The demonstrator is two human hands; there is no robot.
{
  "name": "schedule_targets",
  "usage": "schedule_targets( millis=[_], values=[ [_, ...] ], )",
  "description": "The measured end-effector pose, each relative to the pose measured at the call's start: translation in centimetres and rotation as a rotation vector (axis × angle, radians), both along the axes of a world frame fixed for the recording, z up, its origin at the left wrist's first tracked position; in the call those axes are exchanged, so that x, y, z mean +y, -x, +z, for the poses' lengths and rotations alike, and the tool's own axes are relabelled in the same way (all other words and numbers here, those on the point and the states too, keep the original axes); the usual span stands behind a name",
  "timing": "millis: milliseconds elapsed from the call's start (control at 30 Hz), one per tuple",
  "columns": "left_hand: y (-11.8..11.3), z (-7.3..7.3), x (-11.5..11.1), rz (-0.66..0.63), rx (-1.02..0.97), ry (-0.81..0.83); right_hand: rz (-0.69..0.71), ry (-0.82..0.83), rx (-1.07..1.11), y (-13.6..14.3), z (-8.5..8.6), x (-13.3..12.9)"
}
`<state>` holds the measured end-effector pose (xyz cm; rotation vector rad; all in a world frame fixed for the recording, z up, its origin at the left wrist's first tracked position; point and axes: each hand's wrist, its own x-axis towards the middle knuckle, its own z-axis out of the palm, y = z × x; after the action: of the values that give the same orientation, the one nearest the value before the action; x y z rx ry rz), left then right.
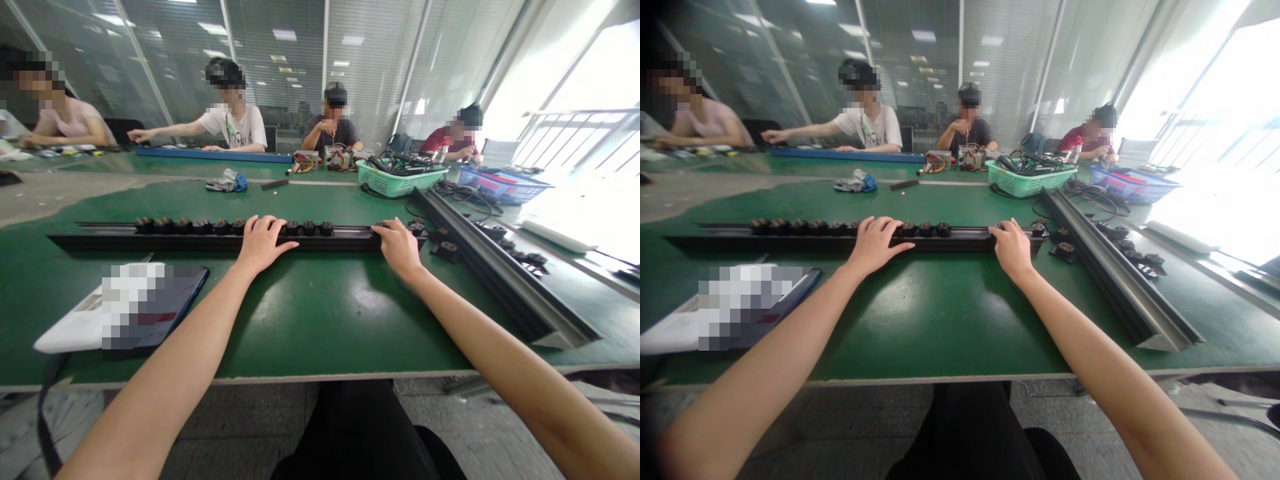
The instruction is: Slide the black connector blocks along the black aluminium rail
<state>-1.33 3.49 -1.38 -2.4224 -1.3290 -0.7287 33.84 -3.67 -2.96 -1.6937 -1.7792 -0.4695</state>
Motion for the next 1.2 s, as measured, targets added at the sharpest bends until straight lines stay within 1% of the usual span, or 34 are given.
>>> schedule_targets(
  millis=[300, 433, 600, 667, 867, 1033, 1200],
  values=[
    [0.0, 0.0, 0.1, 0.001, 0.007, 0.011, -0.013, 0.023, 0.009, 0.1, 0.3, -0.2],
    [0.1, 0.0, 0.1, 0.009, 0.012, -0.001, -0.001, 0.004, 0.018, 0.1, 0.3, -0.2],
    [0.0, 0.1, 0.0, 0.003, 0.011, -0.008, -0.007, 0.012, 0.084, 0.3, 0.4, -0.2],
    [0.0, 0.1, 0.0, -0.001, 0.008, -0.004, 0.01, 0.017, 0.107, 0.2, 0.4, -0.1],
    [0.0, 0.0, 0.1, -0.004, -0.012, 0.012, 0.131, -0.028, 0.163, -0.5, 0.2, 0.4],
    [0.1, 0.0, 0.1, 0.003, 0.006, 0.001, 0.153, -0.055, 0.179, -1.0, 0.1, 0.6],
    [0.0, 0.0, 0.1, 0.001, 0.001, 0.005, 0.17, -0.058, 0.189, -0.9, -0.1, 0.7]
  ],
)
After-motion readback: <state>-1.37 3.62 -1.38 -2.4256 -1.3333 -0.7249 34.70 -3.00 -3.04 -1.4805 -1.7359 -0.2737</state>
